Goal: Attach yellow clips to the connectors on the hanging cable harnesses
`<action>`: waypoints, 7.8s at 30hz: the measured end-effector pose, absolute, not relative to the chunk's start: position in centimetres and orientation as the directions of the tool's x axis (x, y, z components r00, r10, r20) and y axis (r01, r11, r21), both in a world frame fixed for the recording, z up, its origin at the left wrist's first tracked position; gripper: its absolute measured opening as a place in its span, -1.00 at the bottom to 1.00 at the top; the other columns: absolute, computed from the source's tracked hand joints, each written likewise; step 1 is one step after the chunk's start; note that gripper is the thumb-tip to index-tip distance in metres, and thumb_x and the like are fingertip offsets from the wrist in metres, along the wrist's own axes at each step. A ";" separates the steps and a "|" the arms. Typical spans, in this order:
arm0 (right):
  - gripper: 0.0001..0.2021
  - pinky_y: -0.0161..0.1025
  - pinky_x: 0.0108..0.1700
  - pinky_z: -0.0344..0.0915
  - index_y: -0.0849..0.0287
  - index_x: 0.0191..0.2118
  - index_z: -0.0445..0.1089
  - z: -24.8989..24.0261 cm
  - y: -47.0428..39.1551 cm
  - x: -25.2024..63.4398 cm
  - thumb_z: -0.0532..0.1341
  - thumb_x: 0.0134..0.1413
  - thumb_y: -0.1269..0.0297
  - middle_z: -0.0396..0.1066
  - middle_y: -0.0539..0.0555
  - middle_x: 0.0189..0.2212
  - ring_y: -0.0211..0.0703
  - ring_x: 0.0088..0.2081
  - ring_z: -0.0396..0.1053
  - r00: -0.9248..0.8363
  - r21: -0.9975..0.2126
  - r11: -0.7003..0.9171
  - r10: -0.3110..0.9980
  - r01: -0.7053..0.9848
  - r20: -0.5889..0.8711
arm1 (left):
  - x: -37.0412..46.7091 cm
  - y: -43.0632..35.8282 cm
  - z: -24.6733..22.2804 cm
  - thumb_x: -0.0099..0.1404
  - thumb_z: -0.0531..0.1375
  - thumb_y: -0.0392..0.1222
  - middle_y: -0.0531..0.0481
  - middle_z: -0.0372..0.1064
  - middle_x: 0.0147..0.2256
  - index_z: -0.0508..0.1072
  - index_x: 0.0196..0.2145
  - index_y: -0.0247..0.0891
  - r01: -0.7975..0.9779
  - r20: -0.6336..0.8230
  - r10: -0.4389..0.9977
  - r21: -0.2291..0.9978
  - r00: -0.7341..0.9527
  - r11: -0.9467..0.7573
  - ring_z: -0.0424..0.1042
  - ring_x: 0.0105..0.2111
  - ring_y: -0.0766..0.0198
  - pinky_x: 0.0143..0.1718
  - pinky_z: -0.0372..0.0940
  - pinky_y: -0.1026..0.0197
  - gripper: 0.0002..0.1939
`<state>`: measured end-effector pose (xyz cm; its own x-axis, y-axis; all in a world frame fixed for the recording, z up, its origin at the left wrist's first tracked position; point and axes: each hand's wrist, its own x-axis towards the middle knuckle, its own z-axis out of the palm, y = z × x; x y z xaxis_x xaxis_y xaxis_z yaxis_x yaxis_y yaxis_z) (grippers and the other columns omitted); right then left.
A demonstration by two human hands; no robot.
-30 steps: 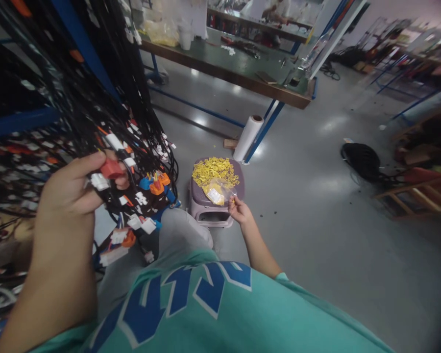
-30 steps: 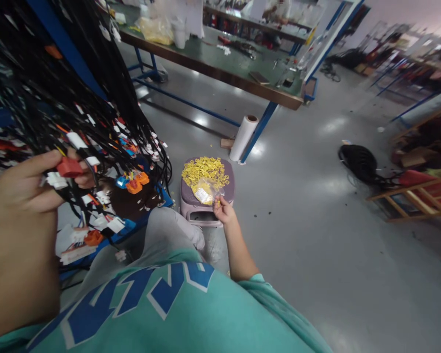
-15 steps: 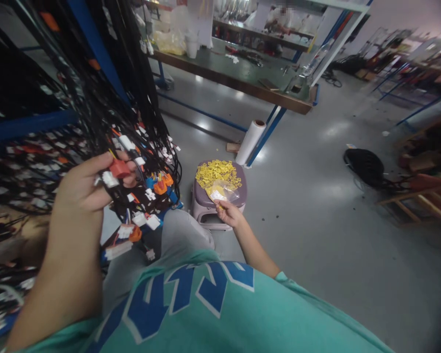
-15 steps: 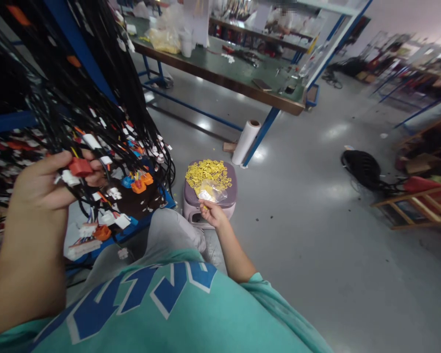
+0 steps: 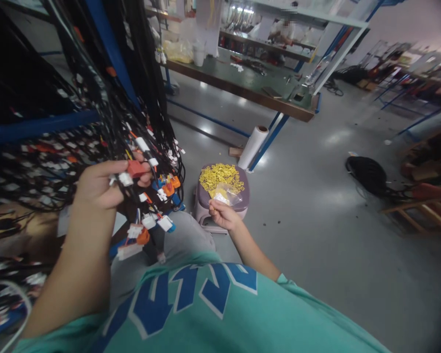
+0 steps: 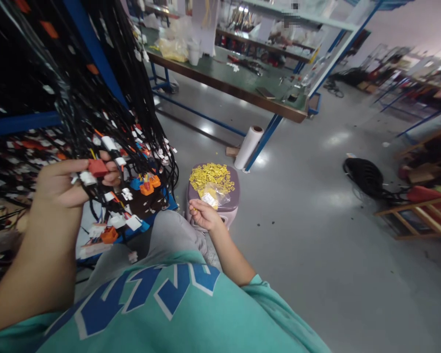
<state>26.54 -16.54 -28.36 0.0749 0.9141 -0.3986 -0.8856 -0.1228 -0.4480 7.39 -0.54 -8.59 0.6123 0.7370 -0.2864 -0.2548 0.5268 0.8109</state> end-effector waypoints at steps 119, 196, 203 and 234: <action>-0.65 -0.38 -0.48 0.28 0.06 -0.31 0.13 -11.3 -10.6 18.7 0.28 -0.19 0.11 0.14 -0.16 -0.60 -0.39 -0.55 0.27 0.635 -0.855 0.470 0.734 -0.221 0.239 | 10.8 -4.1 -8.2 0.13 0.03 -0.52 -0.07 0.41 -0.63 0.48 -0.46 -0.48 -0.322 -0.257 0.650 0.705 0.715 0.632 0.38 -0.66 0.34 -0.57 0.37 0.33 -0.77; -0.86 -0.19 -0.11 0.29 0.04 -0.30 0.50 -12.9 -9.5 20.9 0.23 -0.01 0.22 0.53 -0.04 -0.28 -0.21 -0.26 0.43 0.273 -0.918 0.318 0.885 0.236 0.377 | 6.0 -6.4 -11.9 -0.18 0.40 -0.35 0.06 0.39 -0.52 0.34 -0.31 -0.33 -0.140 -0.210 0.630 0.877 0.748 0.459 0.46 -0.57 0.23 -0.53 0.40 0.22 -0.56; -0.85 -0.10 0.03 0.29 -0.03 -0.28 0.53 -13.6 -8.9 20.8 0.26 -0.02 0.22 0.54 -0.07 -0.21 -0.19 -0.14 0.45 0.311 -0.922 0.356 0.869 0.150 0.386 | 5.4 -5.8 -12.7 -0.19 0.39 -0.33 0.00 0.41 -0.56 0.39 -0.43 -0.37 -0.138 -0.232 0.489 0.782 0.841 0.608 0.49 -0.54 0.17 -0.51 0.42 0.21 -0.68; -0.72 -0.23 -0.16 0.29 0.03 -0.23 0.51 -15.5 -7.4 20.8 0.30 -0.10 0.07 0.50 -0.03 -0.29 -0.24 -0.25 0.38 0.321 -0.928 0.343 0.904 -0.146 0.283 | 4.9 -5.1 -14.7 -0.21 0.47 -0.12 -0.11 0.47 -0.57 0.49 -0.54 -0.43 -0.024 -0.194 0.282 0.785 0.940 0.620 0.50 -0.53 0.14 -0.51 0.43 0.21 -0.65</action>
<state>20.80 -7.38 -15.46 0.3209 0.9038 0.2832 -0.1463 0.3428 -0.9280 4.90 -5.06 -14.70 0.9397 0.2818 -0.1937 -0.0241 0.6195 0.7846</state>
